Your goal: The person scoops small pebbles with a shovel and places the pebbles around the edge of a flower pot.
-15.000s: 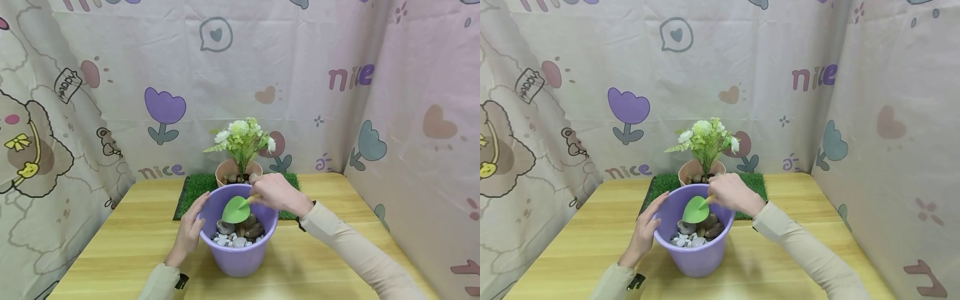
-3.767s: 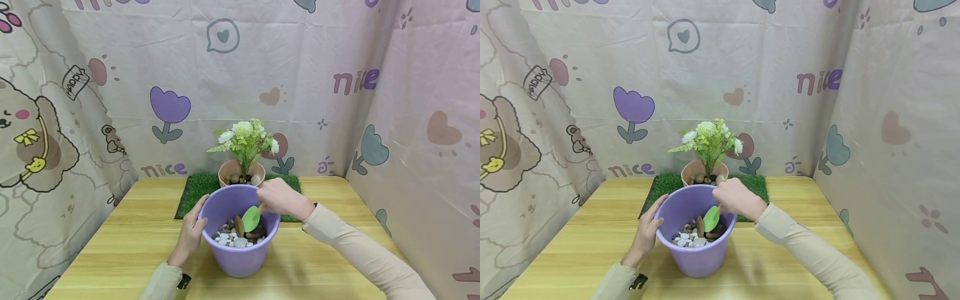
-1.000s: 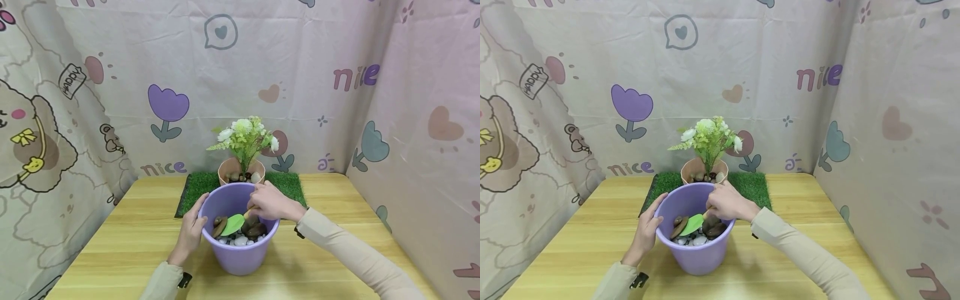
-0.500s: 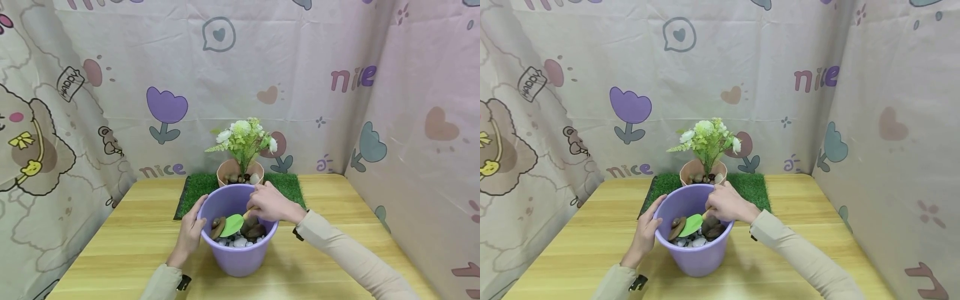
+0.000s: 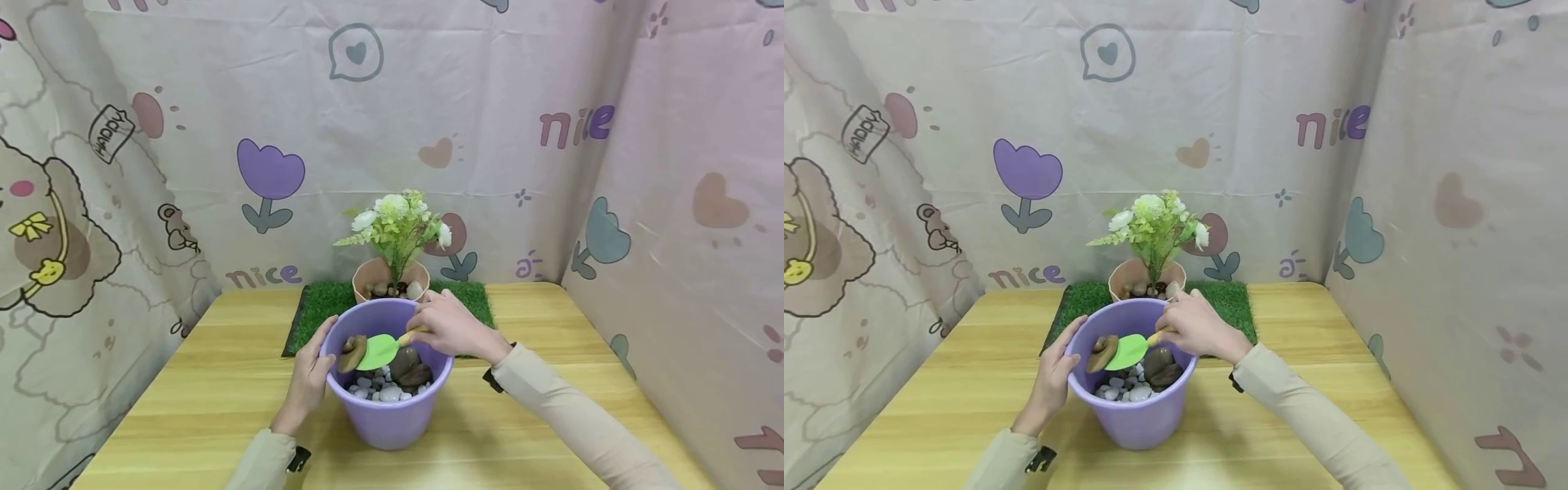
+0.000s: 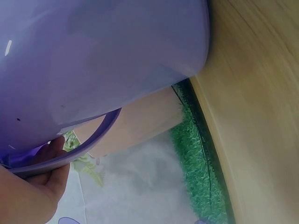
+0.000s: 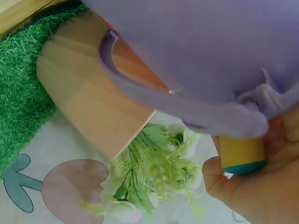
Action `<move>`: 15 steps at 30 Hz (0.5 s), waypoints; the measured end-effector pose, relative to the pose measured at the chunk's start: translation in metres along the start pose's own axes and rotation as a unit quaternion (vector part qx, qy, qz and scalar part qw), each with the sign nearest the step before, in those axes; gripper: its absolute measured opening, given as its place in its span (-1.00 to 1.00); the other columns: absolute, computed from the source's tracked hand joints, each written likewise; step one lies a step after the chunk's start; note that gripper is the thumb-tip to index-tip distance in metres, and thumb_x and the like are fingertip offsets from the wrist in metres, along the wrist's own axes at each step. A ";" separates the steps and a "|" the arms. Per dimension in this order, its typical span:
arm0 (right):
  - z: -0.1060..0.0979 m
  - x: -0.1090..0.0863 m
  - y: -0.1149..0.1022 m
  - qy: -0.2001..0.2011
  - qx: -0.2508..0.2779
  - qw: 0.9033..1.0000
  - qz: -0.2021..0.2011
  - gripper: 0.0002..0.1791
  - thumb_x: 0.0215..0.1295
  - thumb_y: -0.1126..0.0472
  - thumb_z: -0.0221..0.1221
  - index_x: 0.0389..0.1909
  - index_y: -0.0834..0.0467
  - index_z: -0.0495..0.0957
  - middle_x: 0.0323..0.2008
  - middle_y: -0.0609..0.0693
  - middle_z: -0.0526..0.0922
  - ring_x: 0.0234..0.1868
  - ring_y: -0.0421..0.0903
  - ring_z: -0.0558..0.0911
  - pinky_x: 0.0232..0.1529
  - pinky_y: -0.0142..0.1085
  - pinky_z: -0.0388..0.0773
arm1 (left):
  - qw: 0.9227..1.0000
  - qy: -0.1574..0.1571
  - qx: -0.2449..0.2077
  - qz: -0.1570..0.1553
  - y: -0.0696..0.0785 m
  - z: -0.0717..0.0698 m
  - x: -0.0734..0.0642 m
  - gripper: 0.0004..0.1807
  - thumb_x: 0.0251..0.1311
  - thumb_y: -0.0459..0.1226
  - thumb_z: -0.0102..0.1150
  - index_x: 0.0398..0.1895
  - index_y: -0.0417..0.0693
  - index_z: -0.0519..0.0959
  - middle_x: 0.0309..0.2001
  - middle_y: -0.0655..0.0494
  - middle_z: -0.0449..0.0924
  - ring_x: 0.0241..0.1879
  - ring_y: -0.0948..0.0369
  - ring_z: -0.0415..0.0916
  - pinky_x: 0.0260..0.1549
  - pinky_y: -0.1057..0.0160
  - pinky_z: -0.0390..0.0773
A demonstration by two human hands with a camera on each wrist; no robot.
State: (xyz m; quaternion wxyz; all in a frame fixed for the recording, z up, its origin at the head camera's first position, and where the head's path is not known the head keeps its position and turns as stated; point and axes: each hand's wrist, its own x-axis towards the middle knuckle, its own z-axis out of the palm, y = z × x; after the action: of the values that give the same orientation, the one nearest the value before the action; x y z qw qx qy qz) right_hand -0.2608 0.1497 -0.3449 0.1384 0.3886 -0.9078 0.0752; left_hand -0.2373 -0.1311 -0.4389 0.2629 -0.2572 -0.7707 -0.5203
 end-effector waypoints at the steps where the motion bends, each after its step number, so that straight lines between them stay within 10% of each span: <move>1: 0.001 0.001 -0.001 -0.001 -0.001 1.000 -0.002 -0.85 0.19 -0.13 0.26 -0.29 -0.26 0.75 -0.28 -0.35 0.71 -0.30 -0.23 0.35 -0.29 -0.28 0.13 | 1.000 0.002 0.000 0.003 0.000 0.000 0.000 -0.30 0.04 -0.52 -0.16 0.38 -0.28 0.34 0.29 -0.26 0.44 0.21 -0.13 0.45 0.12 0.58 0.36; 15: -0.005 -0.003 0.009 0.012 0.047 0.999 -0.005 -0.81 0.17 -0.15 0.28 -0.23 -0.28 0.76 -0.27 -0.38 0.68 -0.34 -0.26 0.30 -0.29 -0.32 0.16 | 1.000 0.002 -0.002 -0.006 0.000 0.000 0.000 -0.30 0.05 -0.52 -0.15 0.39 -0.26 0.33 0.31 -0.23 0.43 0.26 -0.13 0.40 0.15 0.52 0.35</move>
State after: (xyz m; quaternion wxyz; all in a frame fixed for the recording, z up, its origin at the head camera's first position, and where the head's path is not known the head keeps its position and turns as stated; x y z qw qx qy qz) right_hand -0.2641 0.1590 -0.3411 0.1312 0.3988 -0.8994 0.1222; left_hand -0.2372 -0.1313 -0.4388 0.2614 -0.2518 -0.7707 -0.5236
